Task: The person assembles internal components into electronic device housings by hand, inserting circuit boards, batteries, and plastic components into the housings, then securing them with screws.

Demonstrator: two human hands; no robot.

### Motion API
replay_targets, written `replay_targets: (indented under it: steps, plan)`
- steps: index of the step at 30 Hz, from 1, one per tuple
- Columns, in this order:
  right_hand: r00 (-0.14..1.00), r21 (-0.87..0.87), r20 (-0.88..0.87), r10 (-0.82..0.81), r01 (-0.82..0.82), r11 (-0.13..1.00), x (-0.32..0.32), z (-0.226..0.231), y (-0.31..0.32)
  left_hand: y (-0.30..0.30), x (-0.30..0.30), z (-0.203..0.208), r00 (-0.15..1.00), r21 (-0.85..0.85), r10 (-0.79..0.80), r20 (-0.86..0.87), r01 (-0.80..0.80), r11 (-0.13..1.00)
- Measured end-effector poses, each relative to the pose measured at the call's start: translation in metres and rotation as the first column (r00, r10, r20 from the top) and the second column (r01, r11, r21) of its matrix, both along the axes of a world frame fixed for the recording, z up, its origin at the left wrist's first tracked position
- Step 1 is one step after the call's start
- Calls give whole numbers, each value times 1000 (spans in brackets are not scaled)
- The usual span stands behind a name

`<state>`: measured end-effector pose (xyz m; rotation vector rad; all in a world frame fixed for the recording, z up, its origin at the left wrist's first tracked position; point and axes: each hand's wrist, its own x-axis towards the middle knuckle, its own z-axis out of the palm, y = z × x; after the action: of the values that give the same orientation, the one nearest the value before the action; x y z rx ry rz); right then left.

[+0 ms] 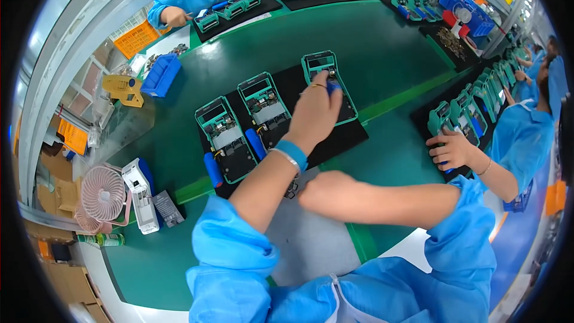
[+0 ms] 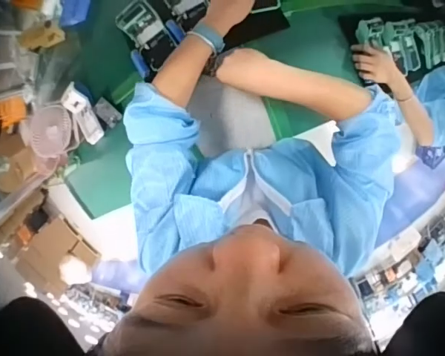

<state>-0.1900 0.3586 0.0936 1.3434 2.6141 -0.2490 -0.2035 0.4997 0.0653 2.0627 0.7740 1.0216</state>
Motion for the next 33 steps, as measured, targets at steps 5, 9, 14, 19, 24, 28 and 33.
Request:
replay_targets:
  steps: [5, 9, 14, 19, 24, 28, 33]
  plan:
    - [875, 140, -358, -326, 395, 908, 76, 50, 20, 34, -51, -20, 990, 315, 129, -61, -104, 943]
    - [645, 225, -662, -382, 657, 720, 130, 24, 57, 13, -37, -13, 940, 498, 14, -341, 168, 851]
    - [830, 512, -507, -233, 507, 694, 149, -11, 96, 8, -39, -27, 921, 513, 33, -387, 186, 838]
    - [948, 654, -268, -172, 310, 690, 148, -18, 111, -1, -52, -26, 934, 519, 42, -355, 160, 840]
    - [978, 673, -163, -126, 204, 711, 146, -17, 117, -2, -54, -26, 924, 464, 15, -381, 177, 868]
    - [995, 714, -85, -52, 98, 693, 145, -16, 123, -1, -53, -30, 933, 467, 4, -359, 175, 867]
    - [997, 691, 45, -55, 9, 723, 143, -15, 127, 0, -54, -35, 946, 488, 16, -324, 153, 859]
